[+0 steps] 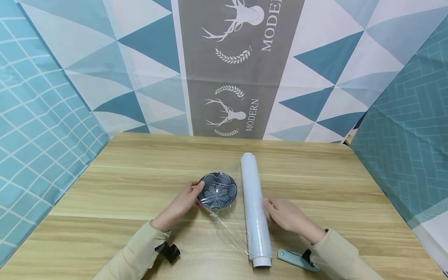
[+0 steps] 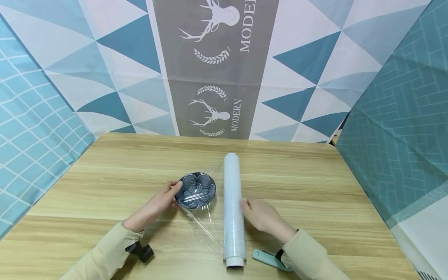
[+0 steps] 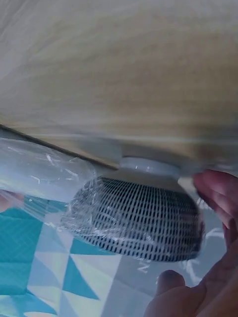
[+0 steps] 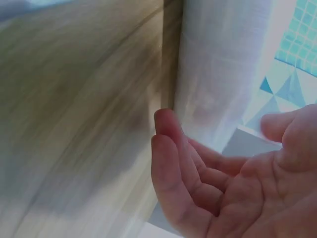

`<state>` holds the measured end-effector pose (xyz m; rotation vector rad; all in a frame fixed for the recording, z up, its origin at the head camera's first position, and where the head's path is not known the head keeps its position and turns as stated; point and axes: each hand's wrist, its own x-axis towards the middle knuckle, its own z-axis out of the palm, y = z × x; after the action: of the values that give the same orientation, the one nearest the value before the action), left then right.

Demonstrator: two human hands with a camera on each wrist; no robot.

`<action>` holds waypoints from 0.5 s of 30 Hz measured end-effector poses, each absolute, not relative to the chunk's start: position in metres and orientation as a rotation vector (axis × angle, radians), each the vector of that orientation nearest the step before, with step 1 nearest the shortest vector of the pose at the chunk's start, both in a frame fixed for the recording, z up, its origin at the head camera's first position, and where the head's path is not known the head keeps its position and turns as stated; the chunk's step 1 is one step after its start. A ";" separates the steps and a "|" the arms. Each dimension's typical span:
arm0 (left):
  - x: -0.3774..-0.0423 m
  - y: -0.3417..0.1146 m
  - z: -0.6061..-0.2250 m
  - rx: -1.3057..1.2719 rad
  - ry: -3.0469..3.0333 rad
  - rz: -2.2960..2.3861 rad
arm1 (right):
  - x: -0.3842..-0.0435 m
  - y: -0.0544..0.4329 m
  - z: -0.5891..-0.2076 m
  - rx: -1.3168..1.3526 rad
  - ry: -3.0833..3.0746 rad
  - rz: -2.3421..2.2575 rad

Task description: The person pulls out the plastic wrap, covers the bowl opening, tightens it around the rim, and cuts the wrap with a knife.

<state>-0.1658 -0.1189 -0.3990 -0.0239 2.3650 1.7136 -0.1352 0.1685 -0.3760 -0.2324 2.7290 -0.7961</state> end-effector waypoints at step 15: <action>-0.157 -0.101 -0.374 0.325 3.111 1.263 | -0.108 0.208 -0.374 -0.679 2.517 -0.625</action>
<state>-0.1573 -0.1005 -0.3738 0.3247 3.1111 1.2634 -0.1079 0.2081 -0.3743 -0.6786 2.5170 -0.6255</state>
